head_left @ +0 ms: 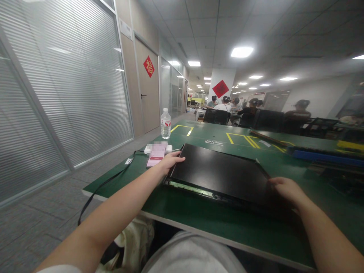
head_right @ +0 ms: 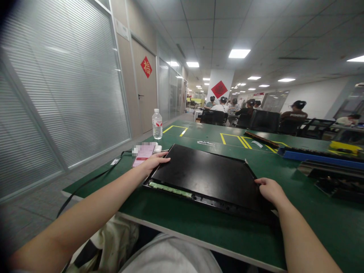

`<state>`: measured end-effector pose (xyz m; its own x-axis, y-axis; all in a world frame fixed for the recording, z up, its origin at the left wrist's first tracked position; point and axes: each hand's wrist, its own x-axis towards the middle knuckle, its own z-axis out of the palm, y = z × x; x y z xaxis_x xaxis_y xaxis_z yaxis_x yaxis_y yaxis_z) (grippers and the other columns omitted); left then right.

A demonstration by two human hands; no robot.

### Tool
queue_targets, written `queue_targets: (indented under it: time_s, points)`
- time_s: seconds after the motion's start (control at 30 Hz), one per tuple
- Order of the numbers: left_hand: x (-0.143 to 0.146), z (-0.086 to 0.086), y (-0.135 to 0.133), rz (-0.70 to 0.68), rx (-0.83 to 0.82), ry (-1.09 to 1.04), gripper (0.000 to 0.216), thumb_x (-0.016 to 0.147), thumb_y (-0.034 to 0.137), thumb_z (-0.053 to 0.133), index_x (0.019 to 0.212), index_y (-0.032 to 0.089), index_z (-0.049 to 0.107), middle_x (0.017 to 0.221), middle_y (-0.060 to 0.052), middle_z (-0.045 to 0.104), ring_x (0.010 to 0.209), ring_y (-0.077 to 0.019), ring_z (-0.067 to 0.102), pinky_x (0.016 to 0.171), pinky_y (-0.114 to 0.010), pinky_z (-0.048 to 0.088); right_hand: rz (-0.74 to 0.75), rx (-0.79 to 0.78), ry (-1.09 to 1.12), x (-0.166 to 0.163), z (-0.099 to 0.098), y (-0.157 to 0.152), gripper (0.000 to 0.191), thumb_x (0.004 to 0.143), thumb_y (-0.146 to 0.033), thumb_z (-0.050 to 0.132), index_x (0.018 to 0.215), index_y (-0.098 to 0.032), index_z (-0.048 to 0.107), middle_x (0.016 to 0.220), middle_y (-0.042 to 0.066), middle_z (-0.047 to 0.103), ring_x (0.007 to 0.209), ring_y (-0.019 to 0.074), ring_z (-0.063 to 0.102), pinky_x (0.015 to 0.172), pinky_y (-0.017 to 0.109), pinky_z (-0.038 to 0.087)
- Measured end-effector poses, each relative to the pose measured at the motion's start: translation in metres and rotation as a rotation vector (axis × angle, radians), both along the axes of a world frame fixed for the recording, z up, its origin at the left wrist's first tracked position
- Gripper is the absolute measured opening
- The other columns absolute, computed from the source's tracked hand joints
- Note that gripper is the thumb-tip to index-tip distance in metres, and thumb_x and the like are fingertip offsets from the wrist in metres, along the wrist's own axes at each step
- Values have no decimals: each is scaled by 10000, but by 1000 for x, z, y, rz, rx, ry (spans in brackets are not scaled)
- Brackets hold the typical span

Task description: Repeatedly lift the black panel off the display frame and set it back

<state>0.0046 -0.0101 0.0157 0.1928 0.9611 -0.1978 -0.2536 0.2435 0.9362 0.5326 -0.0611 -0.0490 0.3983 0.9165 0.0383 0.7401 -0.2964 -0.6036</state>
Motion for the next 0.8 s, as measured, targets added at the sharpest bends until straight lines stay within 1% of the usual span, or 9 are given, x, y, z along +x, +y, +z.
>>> queue_targets:
  time_s: [0.13,0.3,0.43,0.57,0.8]
  points:
    - [-1,-3,1,-69,39,43,601,627,98,860,1201,154,694,787,-73,772,674,-246,744,643,-349,601,-16,-3,5,0,5,-1,377,631,-154,627,954,-205,815,936,114,778,879,268,728,770,316,544]
    - [0,-5,1,-29,55,105,497,595,92,858,1066,167,721,807,-61,775,657,-229,732,668,-348,595,-23,-13,-17,-4,8,-2,377,635,-147,621,953,-202,816,942,117,777,892,267,727,785,316,546]
    - [2,-4,-2,-12,63,113,474,584,83,851,1031,168,718,811,-56,772,674,-222,730,696,-347,593,0,-3,-33,-6,8,-3,378,644,-172,642,977,-209,815,926,117,776,898,273,727,780,316,548]
    - [3,-3,-3,10,68,102,485,591,70,835,1051,171,719,816,-54,775,689,-222,732,713,-351,594,10,-13,-60,-6,10,-4,366,645,-191,657,974,-218,813,930,111,776,898,273,726,787,318,545]
    - [1,-4,-2,-7,107,94,472,594,92,847,1048,178,747,837,-62,785,719,-241,740,732,-371,598,4,-24,-66,-10,15,-8,334,648,-185,641,931,-219,815,947,110,777,930,285,722,822,339,543]
